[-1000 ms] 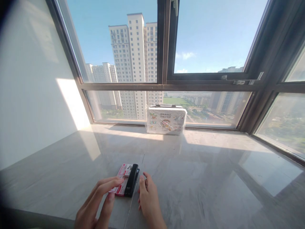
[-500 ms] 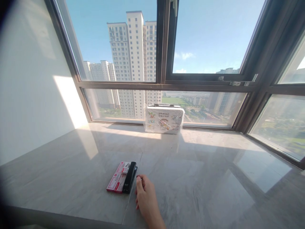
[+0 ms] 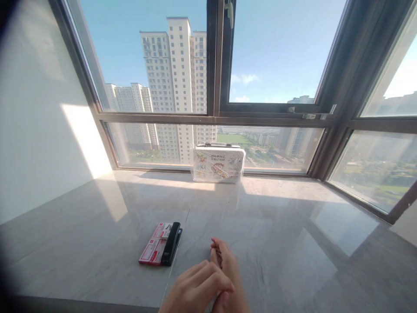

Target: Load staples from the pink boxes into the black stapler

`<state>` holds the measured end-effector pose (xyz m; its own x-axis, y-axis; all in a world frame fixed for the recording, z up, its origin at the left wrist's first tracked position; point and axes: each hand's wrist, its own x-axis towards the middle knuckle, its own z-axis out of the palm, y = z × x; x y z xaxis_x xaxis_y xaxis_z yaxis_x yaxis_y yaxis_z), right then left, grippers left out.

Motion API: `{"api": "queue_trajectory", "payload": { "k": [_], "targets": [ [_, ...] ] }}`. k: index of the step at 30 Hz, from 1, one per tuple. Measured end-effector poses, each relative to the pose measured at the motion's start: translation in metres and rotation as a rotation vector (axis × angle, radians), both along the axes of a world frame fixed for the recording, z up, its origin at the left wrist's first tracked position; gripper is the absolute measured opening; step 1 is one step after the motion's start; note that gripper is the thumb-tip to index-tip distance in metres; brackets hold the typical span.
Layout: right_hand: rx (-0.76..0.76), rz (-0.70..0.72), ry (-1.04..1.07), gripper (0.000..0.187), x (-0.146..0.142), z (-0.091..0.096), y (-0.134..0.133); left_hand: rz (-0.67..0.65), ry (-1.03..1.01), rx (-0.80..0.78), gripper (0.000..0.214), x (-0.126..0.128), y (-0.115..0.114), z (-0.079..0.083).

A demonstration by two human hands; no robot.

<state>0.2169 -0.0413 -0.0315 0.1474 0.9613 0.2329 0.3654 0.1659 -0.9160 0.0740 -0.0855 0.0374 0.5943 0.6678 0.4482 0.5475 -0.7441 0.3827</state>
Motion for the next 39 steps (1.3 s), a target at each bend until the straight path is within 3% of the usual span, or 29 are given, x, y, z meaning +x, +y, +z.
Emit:
{"api": "queue_trajectory", "payload": {
  "k": [2, 3, 7, 11, 39],
  "targets": [
    [0.033, -0.028, -0.265, 0.048, 0.025, 0.001, -0.008, -0.094, 0.051, -0.059, 0.033, 0.006, 0.024, -0.004],
    [0.013, -0.055, -0.402, 0.051, 0.034, 0.002, -0.011, -0.077, 0.085, -0.090, 0.039, 0.007, 0.034, -0.009],
    [-0.135, -0.134, -0.801, 0.060, 0.046, 0.003, -0.021, 0.176, 0.195, -0.117, 0.055, 0.004, 0.057, -0.044],
    [-0.198, -0.146, -0.962, 0.060, 0.037, 0.005, -0.022, 0.247, 0.244, -0.080, 0.060, 0.004, 0.059, -0.064],
    [-0.223, -0.149, -1.051, 0.060, 0.034, 0.006, -0.024, 0.271, 0.254, -0.066, 0.059, 0.003, 0.058, -0.066]
  ]
}}
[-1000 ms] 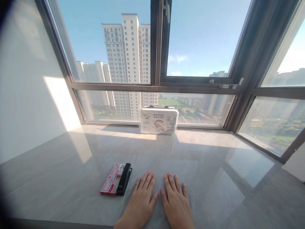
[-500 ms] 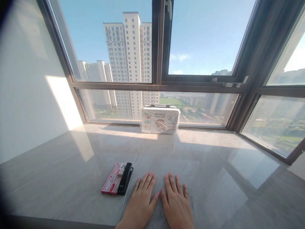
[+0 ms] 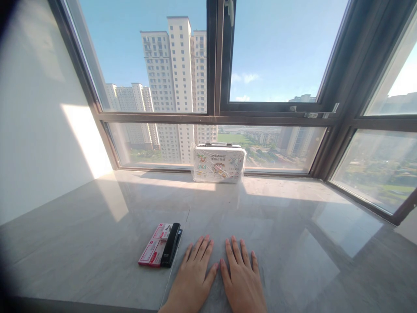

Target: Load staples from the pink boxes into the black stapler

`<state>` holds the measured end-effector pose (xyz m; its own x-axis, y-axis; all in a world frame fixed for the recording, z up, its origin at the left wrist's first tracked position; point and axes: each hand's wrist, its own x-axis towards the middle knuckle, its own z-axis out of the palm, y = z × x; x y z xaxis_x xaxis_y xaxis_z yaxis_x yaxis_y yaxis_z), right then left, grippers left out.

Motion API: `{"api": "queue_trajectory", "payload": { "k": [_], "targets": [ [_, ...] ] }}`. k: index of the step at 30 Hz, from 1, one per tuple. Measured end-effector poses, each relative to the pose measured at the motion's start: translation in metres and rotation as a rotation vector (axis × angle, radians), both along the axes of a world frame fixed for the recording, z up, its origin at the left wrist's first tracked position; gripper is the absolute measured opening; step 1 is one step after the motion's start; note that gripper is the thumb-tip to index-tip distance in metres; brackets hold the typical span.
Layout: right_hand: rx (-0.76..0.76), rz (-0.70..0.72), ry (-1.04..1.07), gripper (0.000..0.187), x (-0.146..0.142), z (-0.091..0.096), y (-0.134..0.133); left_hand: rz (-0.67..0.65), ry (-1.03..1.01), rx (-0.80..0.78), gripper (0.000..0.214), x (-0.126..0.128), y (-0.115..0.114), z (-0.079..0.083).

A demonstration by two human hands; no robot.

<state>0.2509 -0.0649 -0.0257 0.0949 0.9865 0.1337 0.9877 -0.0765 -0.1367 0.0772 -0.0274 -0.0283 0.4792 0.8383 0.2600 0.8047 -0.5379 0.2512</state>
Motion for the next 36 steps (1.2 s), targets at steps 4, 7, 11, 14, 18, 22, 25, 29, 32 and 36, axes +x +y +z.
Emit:
{"api": "queue_trajectory", "payload": {
  "k": [4, 7, 11, 14, 18, 22, 25, 29, 32, 36],
  "targets": [
    [-0.003, 0.003, 0.011, 0.060, -0.0002, 0.0007, -0.0004, 0.000, 0.015, 0.003, 0.059, -0.0001, 0.0000, 0.0000],
    [0.000, 0.004, 0.024, 0.060, 0.0004, 0.0011, -0.0006, 0.004, 0.026, -0.001, 0.059, 0.0003, -0.0002, 0.0010],
    [-0.005, 0.004, 0.038, 0.060, 0.0017, 0.0010, -0.0004, 0.005, 0.031, -0.013, 0.058, 0.0007, -0.0005, 0.0032],
    [-0.013, 0.004, 0.053, 0.060, 0.0018, 0.0013, -0.0004, 0.000, 0.032, -0.026, 0.058, 0.0005, -0.0005, 0.0043],
    [-0.024, 0.003, 0.063, 0.060, 0.0013, 0.0027, -0.0016, -0.001, 0.014, -0.034, 0.058, 0.0004, -0.0007, 0.0043],
    [-0.015, 0.013, 0.080, 0.060, 0.0020, 0.0042, -0.0032, -0.007, 0.006, -0.048, 0.057, 0.0009, -0.0017, 0.0053],
    [-0.009, 0.014, 0.089, 0.060, 0.0030, 0.0049, -0.0036, -0.011, 0.006, -0.058, 0.058, 0.0009, -0.0025, 0.0065],
    [-0.014, 0.013, 0.087, 0.060, 0.0036, 0.0051, -0.0034, -0.011, 0.003, -0.050, 0.058, 0.0005, -0.0027, 0.0060],
    [-0.018, 0.015, 0.087, 0.061, 0.0041, 0.0053, -0.0036, -0.008, 0.008, -0.043, 0.058, 0.0000, -0.0026, 0.0048],
    [-0.021, 0.012, 0.092, 0.061, 0.0055, 0.0049, -0.0040, -0.004, 0.014, -0.039, 0.058, -0.0006, -0.0028, 0.0045]
  ]
}}
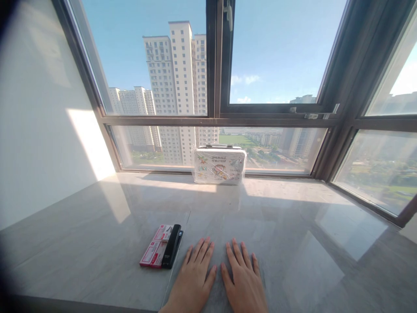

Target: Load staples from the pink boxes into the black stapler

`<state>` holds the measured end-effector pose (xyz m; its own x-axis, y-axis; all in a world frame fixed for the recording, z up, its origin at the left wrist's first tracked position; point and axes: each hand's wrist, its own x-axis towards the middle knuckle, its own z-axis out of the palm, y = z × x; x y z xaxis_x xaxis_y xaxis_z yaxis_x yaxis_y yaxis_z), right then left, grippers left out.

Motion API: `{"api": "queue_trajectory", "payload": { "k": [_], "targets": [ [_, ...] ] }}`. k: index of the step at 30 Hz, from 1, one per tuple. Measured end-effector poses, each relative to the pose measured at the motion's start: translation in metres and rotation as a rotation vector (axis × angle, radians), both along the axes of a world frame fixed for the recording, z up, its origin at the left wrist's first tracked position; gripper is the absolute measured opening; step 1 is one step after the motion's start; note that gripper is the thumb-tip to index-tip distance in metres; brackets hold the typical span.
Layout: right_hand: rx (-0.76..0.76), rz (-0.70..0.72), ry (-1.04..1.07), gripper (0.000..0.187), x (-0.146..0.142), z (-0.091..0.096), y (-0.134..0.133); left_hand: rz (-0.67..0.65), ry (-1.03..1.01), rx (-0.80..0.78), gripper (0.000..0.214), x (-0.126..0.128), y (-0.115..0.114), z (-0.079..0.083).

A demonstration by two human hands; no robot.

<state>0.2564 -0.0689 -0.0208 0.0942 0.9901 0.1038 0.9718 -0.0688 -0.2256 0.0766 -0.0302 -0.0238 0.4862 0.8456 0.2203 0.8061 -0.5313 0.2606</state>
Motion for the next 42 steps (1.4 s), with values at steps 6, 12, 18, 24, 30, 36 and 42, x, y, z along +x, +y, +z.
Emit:
{"api": "queue_trajectory", "payload": {
  "k": [6, 12, 18, 24, 30, 36, 42],
  "targets": [
    [0.021, 0.002, 0.010, 0.060, -0.0001, -0.0007, -0.0004, 0.005, 0.016, 0.021, 0.057, 0.0011, -0.0021, 0.0021],
    [0.029, 0.006, 0.001, 0.060, -0.0012, 0.0019, -0.0024, 0.009, 0.006, 0.018, 0.057, 0.0014, -0.0040, 0.0052],
    [0.033, 0.004, 0.012, 0.059, -0.0021, 0.0045, -0.0033, 0.012, -0.006, 0.027, 0.057, 0.0009, -0.0045, 0.0048],
    [0.032, 0.003, 0.014, 0.059, -0.0023, 0.0049, -0.0038, 0.019, -0.001, 0.027, 0.057, 0.0014, -0.0049, 0.0053],
    [0.028, -0.004, 0.014, 0.059, -0.0027, 0.0057, -0.0035, 0.021, -0.002, 0.032, 0.057, 0.0019, -0.0054, 0.0048],
    [0.041, -0.009, 0.020, 0.059, -0.0028, 0.0043, -0.0043, 0.020, -0.008, 0.033, 0.057, 0.0019, -0.0051, 0.0047],
    [0.071, -0.009, 0.033, 0.057, -0.0021, 0.0038, -0.0051, 0.022, -0.009, 0.029, 0.057, 0.0021, -0.0045, 0.0033]
  ]
}}
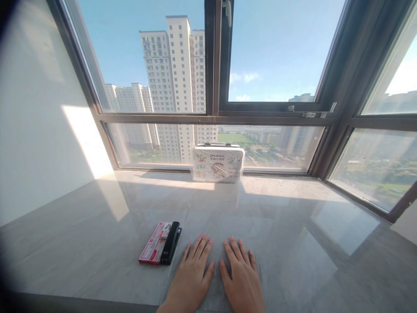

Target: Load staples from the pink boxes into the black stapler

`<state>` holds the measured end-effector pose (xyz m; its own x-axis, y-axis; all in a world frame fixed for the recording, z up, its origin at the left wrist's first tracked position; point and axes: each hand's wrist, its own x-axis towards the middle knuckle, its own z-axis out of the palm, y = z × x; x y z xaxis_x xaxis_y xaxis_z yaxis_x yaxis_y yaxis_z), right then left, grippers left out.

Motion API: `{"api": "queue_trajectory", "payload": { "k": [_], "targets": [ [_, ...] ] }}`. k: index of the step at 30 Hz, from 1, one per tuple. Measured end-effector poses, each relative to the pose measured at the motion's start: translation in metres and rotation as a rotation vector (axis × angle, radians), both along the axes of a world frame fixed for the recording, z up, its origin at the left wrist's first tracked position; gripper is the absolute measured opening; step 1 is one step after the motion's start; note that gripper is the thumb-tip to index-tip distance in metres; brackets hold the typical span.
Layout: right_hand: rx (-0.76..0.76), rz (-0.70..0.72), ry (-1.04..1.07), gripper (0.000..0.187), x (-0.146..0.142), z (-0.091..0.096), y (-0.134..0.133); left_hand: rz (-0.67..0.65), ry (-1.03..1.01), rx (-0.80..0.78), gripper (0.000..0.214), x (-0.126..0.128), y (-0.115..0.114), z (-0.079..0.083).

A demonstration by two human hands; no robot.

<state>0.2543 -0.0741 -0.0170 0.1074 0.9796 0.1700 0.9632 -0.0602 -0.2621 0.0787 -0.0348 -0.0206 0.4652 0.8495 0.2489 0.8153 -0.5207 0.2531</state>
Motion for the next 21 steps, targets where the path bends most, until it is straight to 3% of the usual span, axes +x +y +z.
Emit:
{"api": "queue_trajectory", "payload": {
  "k": [21],
  "targets": [
    [0.097, 0.002, 0.115, 0.052, 0.005, -0.013, 0.002, -0.013, -0.042, -0.003, 0.056, -0.002, 0.000, 0.000]
  ]
}}
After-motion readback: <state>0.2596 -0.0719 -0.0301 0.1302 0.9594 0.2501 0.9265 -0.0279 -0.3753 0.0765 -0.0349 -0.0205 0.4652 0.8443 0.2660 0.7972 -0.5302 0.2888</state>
